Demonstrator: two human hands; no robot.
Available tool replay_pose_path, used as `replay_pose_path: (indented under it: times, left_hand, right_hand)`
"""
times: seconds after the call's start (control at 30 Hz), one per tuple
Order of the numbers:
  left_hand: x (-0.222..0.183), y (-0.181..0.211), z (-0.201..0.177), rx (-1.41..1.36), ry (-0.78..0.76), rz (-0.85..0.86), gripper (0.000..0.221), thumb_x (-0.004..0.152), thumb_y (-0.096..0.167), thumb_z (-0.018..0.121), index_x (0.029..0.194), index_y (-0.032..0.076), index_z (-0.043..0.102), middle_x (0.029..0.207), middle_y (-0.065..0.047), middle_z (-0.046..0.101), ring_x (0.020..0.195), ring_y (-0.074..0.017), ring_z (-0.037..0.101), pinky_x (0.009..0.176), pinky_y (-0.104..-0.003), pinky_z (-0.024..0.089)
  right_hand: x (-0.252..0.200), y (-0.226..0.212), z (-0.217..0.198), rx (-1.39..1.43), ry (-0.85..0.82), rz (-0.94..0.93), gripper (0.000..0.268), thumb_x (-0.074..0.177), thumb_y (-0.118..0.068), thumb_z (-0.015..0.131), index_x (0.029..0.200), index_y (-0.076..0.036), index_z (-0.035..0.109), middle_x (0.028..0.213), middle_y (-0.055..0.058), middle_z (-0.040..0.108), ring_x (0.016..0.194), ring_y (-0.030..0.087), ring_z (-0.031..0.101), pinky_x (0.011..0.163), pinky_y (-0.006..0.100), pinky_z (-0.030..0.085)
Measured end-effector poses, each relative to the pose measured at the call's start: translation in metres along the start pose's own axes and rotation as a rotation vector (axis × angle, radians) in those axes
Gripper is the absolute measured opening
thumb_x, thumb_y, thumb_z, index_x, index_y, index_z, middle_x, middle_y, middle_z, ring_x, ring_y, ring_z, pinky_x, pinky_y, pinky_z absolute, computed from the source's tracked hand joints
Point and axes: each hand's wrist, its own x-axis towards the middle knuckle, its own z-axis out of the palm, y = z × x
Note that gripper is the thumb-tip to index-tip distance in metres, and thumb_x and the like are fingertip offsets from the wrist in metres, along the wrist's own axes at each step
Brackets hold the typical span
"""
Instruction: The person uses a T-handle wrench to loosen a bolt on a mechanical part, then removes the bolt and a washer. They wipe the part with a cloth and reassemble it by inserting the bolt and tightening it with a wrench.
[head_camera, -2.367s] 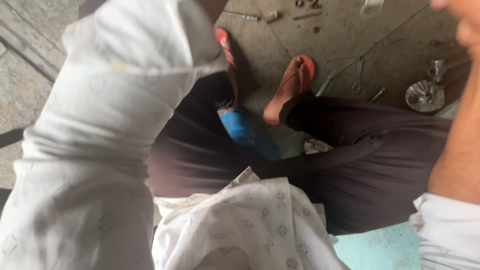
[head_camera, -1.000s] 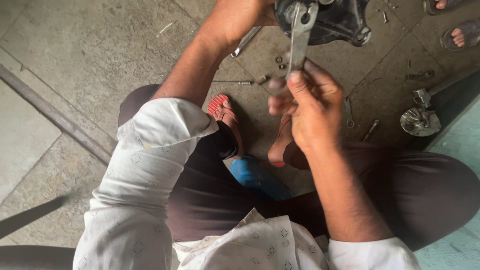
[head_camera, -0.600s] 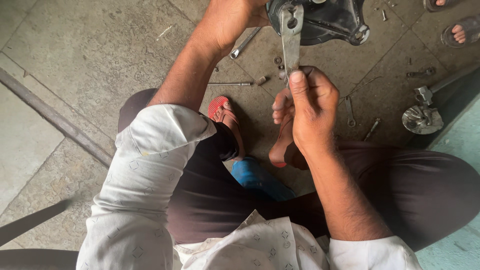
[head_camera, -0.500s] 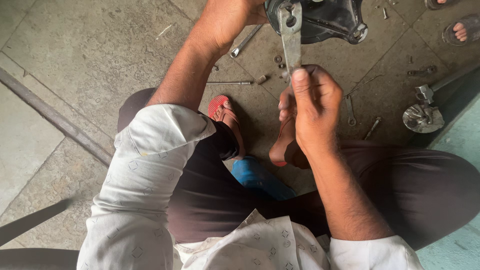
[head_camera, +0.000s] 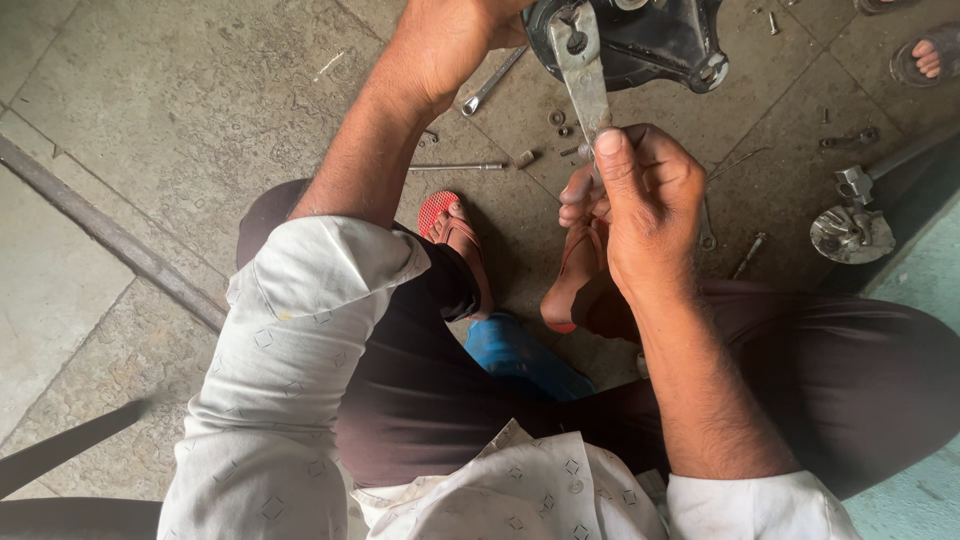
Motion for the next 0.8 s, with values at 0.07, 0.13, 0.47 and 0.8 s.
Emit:
replay_pose_path:
  times: [0.07,0.13,0.47,0.8]
  left_hand:
    - [-0.002,0.005,0.002,0.019,0.001,0.013,0.027,0.106,0.021,0.062,0.115,-0.004,0.069,0.103,-0.014,0.077,0.104,-0.0248,0.08,0.093,-0.041,0.065]
    - [-0.003,0.011,0.004,0.034,0.013,0.022,0.027,0.105,0.021,0.064,0.116,-0.004,0.07,0.102,-0.013,0.077,0.102,-0.0235,0.08,0.092,-0.04,0.066]
    - [-0.012,0.029,0.013,0.158,0.036,0.017,0.03,0.105,0.026,0.065,0.115,-0.002,0.072,0.097,-0.01,0.078,0.092,-0.0196,0.081,0.082,-0.036,0.068]
    - [-0.021,0.035,0.023,0.16,0.088,0.032,0.034,0.104,0.03,0.067,0.119,0.0,0.068,0.112,-0.012,0.075,0.104,-0.023,0.078,0.084,-0.037,0.07]
  right_hand:
    - [0.001,-0.001,-0.001,0.007,-0.003,0.015,0.03,0.108,-0.03,0.066,0.094,-0.003,0.061,0.074,0.008,0.067,0.061,0.013,0.065,0.059,0.03,0.06]
    - [0.001,-0.003,-0.002,-0.013,0.009,0.049,0.029,0.107,-0.029,0.066,0.093,-0.003,0.061,0.072,0.008,0.067,0.059,0.013,0.065,0.057,0.029,0.059]
    - [0.002,-0.011,0.004,-0.046,0.086,0.133,0.027,0.103,-0.023,0.067,0.084,-0.004,0.061,0.069,0.004,0.061,0.054,0.01,0.062,0.044,0.027,0.053]
    - [0.001,-0.013,0.0,-0.047,0.063,0.049,0.029,0.105,-0.018,0.067,0.081,-0.005,0.056,0.07,0.002,0.058,0.054,0.008,0.055,0.044,0.025,0.042]
